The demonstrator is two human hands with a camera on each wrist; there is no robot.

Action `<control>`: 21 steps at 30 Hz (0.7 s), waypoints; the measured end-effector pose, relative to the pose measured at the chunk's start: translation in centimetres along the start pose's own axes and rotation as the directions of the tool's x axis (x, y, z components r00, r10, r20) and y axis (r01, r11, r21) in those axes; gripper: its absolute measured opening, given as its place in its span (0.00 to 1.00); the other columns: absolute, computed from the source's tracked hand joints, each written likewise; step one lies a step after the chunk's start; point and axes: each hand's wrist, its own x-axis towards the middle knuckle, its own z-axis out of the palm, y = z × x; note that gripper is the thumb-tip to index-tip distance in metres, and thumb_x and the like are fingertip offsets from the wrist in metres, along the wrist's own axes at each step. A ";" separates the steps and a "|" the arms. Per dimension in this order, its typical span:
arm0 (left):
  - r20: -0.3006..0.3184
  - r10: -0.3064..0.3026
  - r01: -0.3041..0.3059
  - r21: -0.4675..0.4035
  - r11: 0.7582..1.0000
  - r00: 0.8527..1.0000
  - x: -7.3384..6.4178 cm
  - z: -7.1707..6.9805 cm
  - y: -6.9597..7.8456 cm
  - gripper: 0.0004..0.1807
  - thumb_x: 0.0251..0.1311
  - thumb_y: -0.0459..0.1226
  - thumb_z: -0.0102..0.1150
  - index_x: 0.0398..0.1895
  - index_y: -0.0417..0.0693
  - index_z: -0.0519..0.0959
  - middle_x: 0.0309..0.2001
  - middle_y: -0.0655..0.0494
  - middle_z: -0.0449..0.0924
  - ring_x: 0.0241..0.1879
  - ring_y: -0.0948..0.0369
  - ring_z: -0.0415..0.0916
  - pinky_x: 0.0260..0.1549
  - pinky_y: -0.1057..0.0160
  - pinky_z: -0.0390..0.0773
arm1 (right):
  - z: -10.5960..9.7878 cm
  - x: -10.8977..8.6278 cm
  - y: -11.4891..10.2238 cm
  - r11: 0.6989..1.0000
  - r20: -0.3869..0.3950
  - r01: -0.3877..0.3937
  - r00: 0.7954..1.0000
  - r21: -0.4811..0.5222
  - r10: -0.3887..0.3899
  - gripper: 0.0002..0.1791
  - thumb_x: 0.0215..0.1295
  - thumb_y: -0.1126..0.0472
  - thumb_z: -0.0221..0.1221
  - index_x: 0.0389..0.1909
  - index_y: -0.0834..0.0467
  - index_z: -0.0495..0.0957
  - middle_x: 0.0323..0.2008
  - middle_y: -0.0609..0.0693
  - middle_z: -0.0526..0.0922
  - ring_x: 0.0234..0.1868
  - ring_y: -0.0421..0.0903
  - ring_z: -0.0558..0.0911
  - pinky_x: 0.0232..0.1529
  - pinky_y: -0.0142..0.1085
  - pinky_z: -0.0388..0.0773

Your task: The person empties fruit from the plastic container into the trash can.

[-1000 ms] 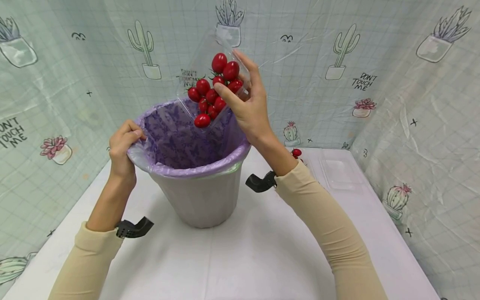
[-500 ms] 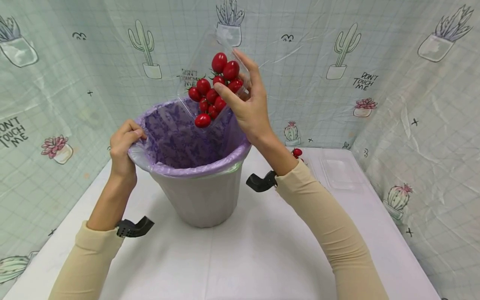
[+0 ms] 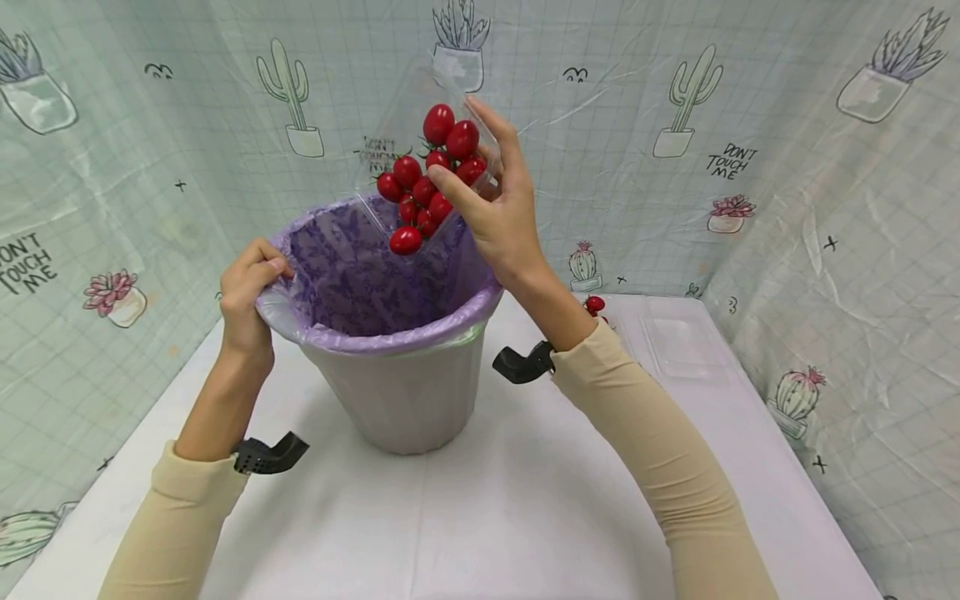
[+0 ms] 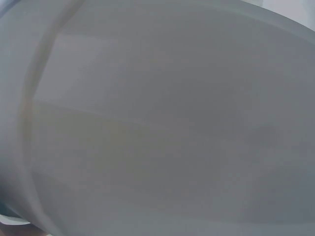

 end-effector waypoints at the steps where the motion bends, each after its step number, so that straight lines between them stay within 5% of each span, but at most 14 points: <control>1: 0.000 0.001 -0.001 0.000 1.000 1.000 0.0 0.0 0.0 0.10 0.57 0.32 0.47 0.20 0.49 0.72 0.22 0.61 0.68 0.26 0.62 0.61 0.29 0.66 0.60 | 0.0 0.0 0.0 1.000 0.001 0.003 1.000 -0.001 -0.003 0.41 0.64 0.70 0.64 0.76 0.51 0.62 0.75 0.43 0.65 0.64 0.53 0.78 0.53 0.42 0.86; 21: -0.004 0.005 -0.005 0.033 0.999 1.000 0.0 -0.1 -0.2 0.10 0.56 0.33 0.47 0.20 0.51 0.72 0.22 0.61 0.67 0.25 0.62 0.61 0.28 0.65 0.60 | 0.1 0.0 0.2 1.000 0.001 0.020 1.000 -0.009 -0.020 0.41 0.64 0.71 0.63 0.76 0.53 0.61 0.75 0.44 0.65 0.65 0.52 0.78 0.52 0.40 0.86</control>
